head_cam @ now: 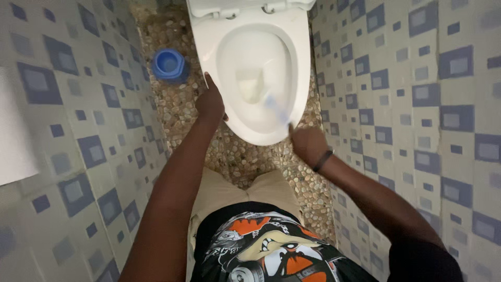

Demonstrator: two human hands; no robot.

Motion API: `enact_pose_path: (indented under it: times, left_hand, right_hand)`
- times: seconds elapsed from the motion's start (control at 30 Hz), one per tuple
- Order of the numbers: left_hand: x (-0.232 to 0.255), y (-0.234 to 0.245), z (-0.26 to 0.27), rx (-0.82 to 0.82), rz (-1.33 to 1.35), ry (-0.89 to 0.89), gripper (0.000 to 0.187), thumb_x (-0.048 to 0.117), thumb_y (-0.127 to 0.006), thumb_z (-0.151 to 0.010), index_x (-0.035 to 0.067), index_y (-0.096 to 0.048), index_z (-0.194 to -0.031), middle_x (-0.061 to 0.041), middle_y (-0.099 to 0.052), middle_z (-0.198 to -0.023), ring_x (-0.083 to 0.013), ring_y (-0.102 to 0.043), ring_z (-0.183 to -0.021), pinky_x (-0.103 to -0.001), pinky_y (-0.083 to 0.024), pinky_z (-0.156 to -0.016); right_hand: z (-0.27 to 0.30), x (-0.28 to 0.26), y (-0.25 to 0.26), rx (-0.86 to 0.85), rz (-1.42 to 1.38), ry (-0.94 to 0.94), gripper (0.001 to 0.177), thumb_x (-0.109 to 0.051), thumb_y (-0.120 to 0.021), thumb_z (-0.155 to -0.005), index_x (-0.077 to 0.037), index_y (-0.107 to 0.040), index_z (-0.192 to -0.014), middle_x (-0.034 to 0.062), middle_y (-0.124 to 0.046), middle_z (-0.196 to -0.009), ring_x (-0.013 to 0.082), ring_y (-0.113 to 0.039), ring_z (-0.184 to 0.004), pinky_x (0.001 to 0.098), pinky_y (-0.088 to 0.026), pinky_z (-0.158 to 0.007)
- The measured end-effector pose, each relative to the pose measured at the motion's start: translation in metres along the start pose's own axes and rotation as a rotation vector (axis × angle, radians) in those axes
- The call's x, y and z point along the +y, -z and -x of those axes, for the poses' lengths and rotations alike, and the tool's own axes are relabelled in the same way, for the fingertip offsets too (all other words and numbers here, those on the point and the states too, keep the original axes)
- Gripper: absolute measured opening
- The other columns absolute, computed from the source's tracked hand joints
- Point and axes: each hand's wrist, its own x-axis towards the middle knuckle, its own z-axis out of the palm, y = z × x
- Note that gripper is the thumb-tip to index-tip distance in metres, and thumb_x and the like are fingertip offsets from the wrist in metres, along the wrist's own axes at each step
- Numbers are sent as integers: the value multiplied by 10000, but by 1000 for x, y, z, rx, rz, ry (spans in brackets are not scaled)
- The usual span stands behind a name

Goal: The person cleans the inside of the toilet bowl using a toilet brush and then wipes a fixture on the wall with a cloth.

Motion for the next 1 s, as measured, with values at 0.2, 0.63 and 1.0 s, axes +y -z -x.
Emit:
enact_pose_path:
  times: [0.2,0.63,1.0]
  left_hand:
    - [-10,-24,-29,32,47,-27,1362,193,-889,-828,-10,189,-1635,-252,-761,-983,-330,-765,-788,-445,-607,-672]
    - [4,1,-6,0,-50,-7,1599,177,-1034,-582,-84,193,-1574,-255,-745,-952,-342,-726,-800,-419,-566,-655]
    - [-4,-29,-35,22,68,18,1042,121,-677,-1017,-23,146,-1638,-237,-764,-899,-290,-707,-629,-392,-571,-504]
  right_hand:
    - [0,-13,-15,240,-129,68,410,-115,-505,-995,-12,-544,-1390,90,-650,-644,284,-656,-540,469,-528,-473]
    - [-185,-22,-84,480,-500,-79,109,-135,-663,-962,-35,-705,-969,190,-716,-851,383,-689,-818,522,-552,-755]
    - [-47,-1,-54,1286,-1788,87,312,-199,-487,-1112,-101,-669,-879,29,-667,-905,107,-535,-628,291,-491,-588]
